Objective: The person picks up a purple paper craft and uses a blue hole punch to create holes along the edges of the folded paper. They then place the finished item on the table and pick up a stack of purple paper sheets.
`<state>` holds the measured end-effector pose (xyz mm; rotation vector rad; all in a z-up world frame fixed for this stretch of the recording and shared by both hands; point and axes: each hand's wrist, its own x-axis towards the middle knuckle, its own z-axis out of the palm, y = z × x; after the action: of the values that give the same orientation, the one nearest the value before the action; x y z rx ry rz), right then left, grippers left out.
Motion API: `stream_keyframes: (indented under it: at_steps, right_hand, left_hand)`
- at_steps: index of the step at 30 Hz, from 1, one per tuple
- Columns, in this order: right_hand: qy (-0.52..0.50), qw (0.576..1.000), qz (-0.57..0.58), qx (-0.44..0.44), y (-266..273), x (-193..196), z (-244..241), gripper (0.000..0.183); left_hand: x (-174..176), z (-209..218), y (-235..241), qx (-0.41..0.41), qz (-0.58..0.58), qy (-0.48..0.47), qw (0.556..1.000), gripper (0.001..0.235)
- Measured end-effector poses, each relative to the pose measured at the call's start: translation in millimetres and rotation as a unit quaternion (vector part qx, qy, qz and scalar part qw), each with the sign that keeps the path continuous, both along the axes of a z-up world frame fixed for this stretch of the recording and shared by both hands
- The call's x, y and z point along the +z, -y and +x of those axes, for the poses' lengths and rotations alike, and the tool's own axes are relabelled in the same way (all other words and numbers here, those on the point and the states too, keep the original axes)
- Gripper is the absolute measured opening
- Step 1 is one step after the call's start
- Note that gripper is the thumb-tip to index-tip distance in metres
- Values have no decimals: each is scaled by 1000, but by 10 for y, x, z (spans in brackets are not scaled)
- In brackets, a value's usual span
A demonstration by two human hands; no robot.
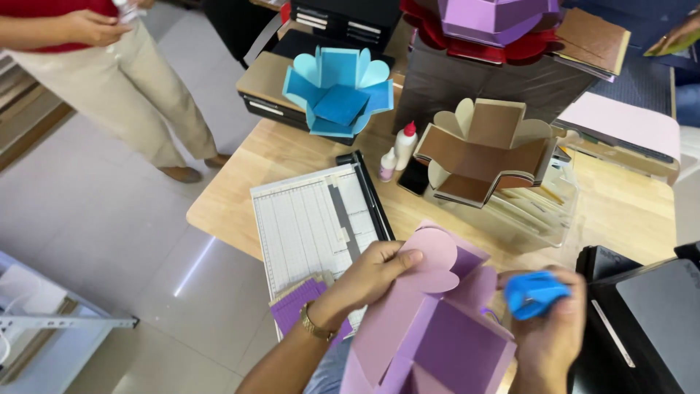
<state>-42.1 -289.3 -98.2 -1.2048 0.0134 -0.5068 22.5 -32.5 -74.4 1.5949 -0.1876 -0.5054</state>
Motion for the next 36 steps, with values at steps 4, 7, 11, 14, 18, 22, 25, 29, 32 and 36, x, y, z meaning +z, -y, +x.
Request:
stream_keyframes:
  at_steps: [4, 7, 11, 14, 18, 22, 25, 29, 32, 36]
  right_hand:
    - [39, 998, -43, -26, 270, 269, 249, 55]
    - [-55, 933, -350, -66, 237, 482, 488, 22]
    - [-50, 913, -381, 139, 9, 645, 702, 22]
    - [-35, 895, -379, 231, -147, 841, 746, 22]
    - [-35, 872, -416, 255, -317, 987, 705, 24]
    - [-33, 863, -439, 249, -285, 877, 740, 26]
    - [-48, 849, -466, 246, -173, 756, 771, 27]
    - [-60, 841, -481, 242, -49, 583, 777, 32]
    - [-55, 843, -480, 235, -87, 584, 724, 34]
    - [-45, 827, -508, 237, -71, 555, 665, 36]
  left_hand:
    - [49, 20, -64, -40, 2, 78, 996, 48]
    - [162, 2, -43, -133, -13, 71, 988, 42]
    - [-149, 68, 112, -168, 7, 61, 984, 37]
    - [-308, 111, 181, -164, -1, 45, 985, 32]
    - [-119, 34, 155, -157, -4, 36, 987, 32]
    - [-345, 118, 193, -167, -5, 44, 985, 35]
    - [-414, 153, 225, -176, -25, 38, 983, 35]
    - [-557, 224, 260, -174, -28, 35, 984, 35]
    - [-446, 185, 210, -178, -30, 33, 983, 34]
    - [-31, 37, 104, -170, 12, -4, 985, 42]
